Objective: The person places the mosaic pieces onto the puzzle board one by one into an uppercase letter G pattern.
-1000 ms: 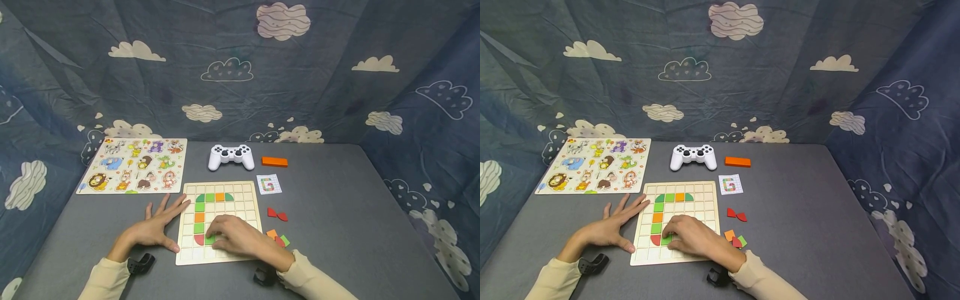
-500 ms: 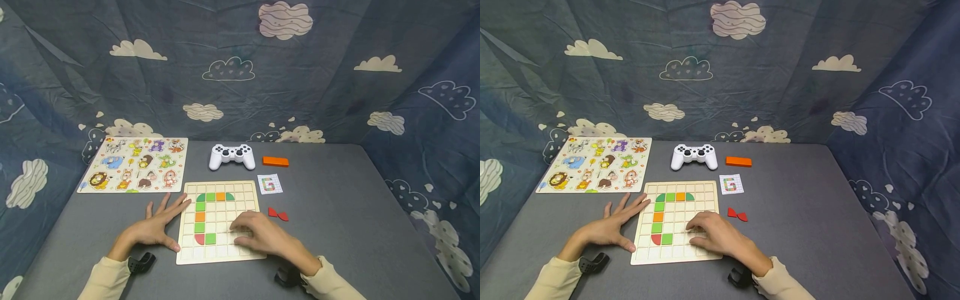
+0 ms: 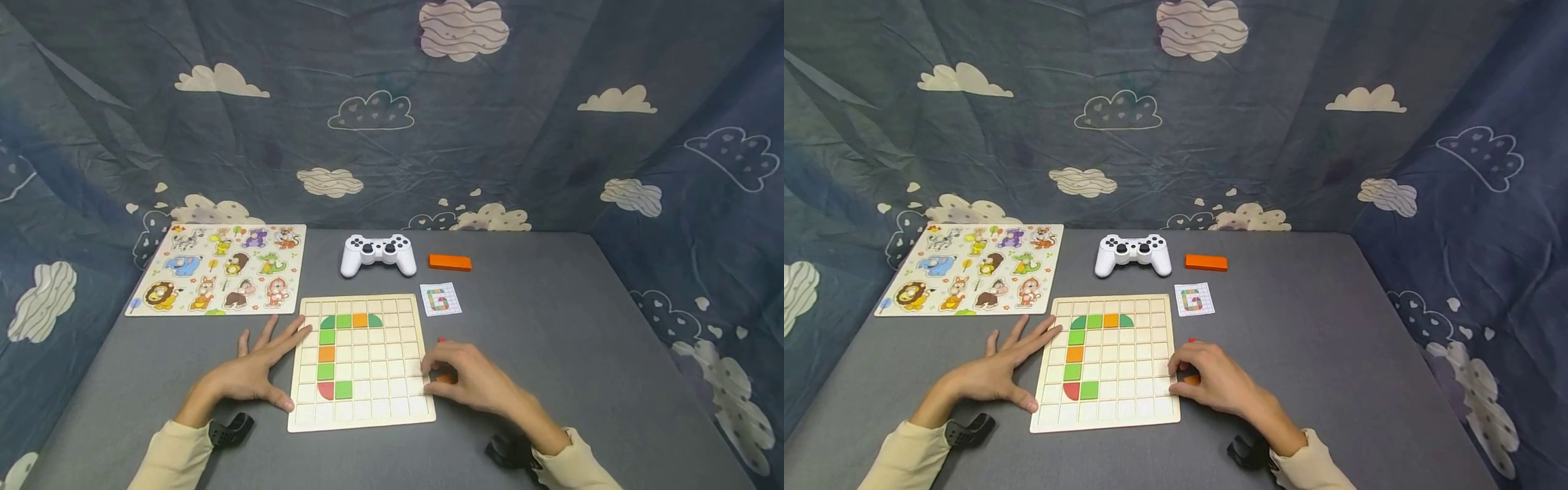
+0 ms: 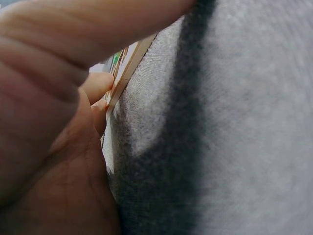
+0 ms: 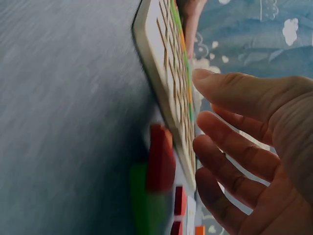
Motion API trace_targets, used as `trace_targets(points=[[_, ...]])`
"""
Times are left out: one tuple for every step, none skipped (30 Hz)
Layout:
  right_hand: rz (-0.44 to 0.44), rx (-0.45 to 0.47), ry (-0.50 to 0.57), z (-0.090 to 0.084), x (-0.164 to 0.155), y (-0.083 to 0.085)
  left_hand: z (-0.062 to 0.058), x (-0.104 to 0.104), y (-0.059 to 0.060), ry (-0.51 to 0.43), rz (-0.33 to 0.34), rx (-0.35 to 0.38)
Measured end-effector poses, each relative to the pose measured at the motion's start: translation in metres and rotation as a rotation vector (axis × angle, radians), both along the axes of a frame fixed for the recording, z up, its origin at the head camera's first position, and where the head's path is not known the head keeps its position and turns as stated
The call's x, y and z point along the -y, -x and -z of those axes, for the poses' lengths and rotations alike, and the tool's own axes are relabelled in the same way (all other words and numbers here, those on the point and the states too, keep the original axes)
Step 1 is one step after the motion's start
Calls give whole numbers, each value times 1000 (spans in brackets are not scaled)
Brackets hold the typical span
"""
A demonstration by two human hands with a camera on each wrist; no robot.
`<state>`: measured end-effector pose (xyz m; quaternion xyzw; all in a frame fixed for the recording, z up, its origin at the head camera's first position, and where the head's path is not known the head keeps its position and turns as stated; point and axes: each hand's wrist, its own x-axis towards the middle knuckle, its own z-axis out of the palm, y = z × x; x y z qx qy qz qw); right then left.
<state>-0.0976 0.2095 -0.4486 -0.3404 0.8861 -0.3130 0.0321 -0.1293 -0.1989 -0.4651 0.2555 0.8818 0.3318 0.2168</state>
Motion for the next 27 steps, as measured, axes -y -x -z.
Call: trace_targets(points=[[5,2,-6,1,-3,0,0,0,0,-2,0,-1],[8,7,-14,1,-6,0,0,0,0,-4,-2,0],[11,15,-26,1,-9,1,0,0,0,-5,-3,2],[16,26,-43,1,-11,1,0,0,0,-6,-3,4],[22,40,-61,0,-13,1,-1,0,-1,-7,-4,7],[26,54,-78,0,-15,1,-1,0,-1,-7,-5,8],[27,68,-93,-1,-16,1,-1,0,-1,-9,-5,9],[29,82,-108,-1,-17,2,-1,0,-1,-8,-6,10],[30,93,-123,-1,-18,2,-1,0,-1,-9,-6,11],[29,100,-132,-2,-19,2,-1,0,-1,-9,-6,10],[26,102,-136,-1,-19,3,-1,-1,-1,-9,-5,9],[24,103,-141,-1,-20,3,-1,-1,0,-9,-4,7],[22,104,-144,-1,-20,3,-1,-1,0,-8,-3,6],[22,101,-147,-1,-20,3,-1,-1,0,-6,-1,5],[22,102,-149,0,-20,3,-1,-1,0,-5,0,4],[22,103,-149,0,-20,3,-1,-2,0,-3,0,3],[23,104,-150,0,-20,3,-1,-1,0,-2,0,1],[24,110,-152,0,-20,3,-1,-1,0,-2,-1,0],[23,114,-153,0,-20,3,-1,-1,0,-1,-1,0],[21,118,-152,0,-20,3,-1,-1,0,-1,-1,0],[20,126,-155,0,-20,3,0,-1,0,-2,-1,-1],[17,127,-155,0,-20,4,0,0,0,-3,0,-1],[14,126,-156,0,-21,4,0,0,0,-3,1,-3],[10,129,-159,0,-21,4,-1,0,0,-3,2,-3],[9,129,-161,-1,-21,4,-1,0,0,-3,3,-4],[7,127,-164,-1,-21,4,-1,0,0,-2,3,-4],[5,124,-167,-1,-22,4,-1,0,-1,-1,2,-5]])
